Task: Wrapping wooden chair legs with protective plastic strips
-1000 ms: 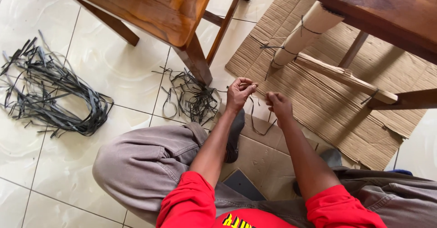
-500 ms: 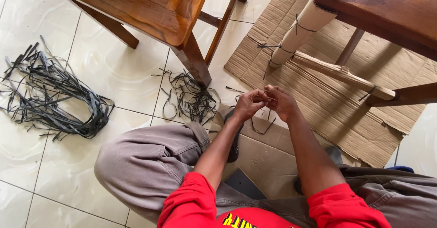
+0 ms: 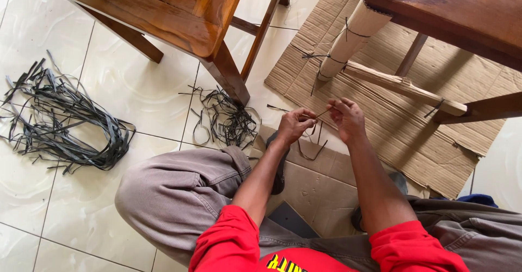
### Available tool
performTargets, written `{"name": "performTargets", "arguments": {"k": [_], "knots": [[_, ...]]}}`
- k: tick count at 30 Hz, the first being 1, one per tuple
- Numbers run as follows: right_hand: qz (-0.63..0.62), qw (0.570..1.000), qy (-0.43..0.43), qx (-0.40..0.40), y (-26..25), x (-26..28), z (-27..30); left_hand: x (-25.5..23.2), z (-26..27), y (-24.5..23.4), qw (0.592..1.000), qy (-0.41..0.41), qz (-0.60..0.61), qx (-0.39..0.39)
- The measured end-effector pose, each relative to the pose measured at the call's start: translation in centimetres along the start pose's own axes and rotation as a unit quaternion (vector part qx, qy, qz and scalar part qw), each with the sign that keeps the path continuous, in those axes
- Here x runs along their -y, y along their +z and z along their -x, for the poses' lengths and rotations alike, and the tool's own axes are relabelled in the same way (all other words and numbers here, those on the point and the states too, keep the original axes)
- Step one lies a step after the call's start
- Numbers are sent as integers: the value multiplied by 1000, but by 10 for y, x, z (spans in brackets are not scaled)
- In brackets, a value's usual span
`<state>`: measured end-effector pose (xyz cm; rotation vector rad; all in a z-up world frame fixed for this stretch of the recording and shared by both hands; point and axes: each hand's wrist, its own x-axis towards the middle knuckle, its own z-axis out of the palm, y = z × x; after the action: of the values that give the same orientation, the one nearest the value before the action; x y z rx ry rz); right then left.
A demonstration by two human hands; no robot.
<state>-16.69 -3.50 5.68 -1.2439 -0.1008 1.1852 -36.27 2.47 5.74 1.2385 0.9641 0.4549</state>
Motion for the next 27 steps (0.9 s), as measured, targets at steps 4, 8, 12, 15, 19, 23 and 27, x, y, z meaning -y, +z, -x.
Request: {"name": "performTargets", "arguments": {"k": [4, 8, 12, 15, 19, 23, 27], "knots": [[-1, 1000, -2, -13, -21, -2, -12, 8, 0, 2, 998, 7, -57, -5], [-19, 999, -14, -46, -28, 20, 1, 21, -3, 13, 990, -33, -138, 19], [-59, 994, -22, -84, -50, 28, 2, 22, -4, 28, 969, -40, -230, 74], [-76, 991, -27, -109, -66, 31, 1, 16, -9, 37, 946, -55, -297, 114], [-30, 991, -33, -128, -65, 43, 23, -15, -9, 58, 943, 13, -301, 142], [79, 994, -24, -77, -65, 36, 39, -25, -22, 98, 987, 42, -143, 64], [122, 992, -17, -12, -77, 26, 44, -2, -46, 122, 997, 28, -60, -27]]}}
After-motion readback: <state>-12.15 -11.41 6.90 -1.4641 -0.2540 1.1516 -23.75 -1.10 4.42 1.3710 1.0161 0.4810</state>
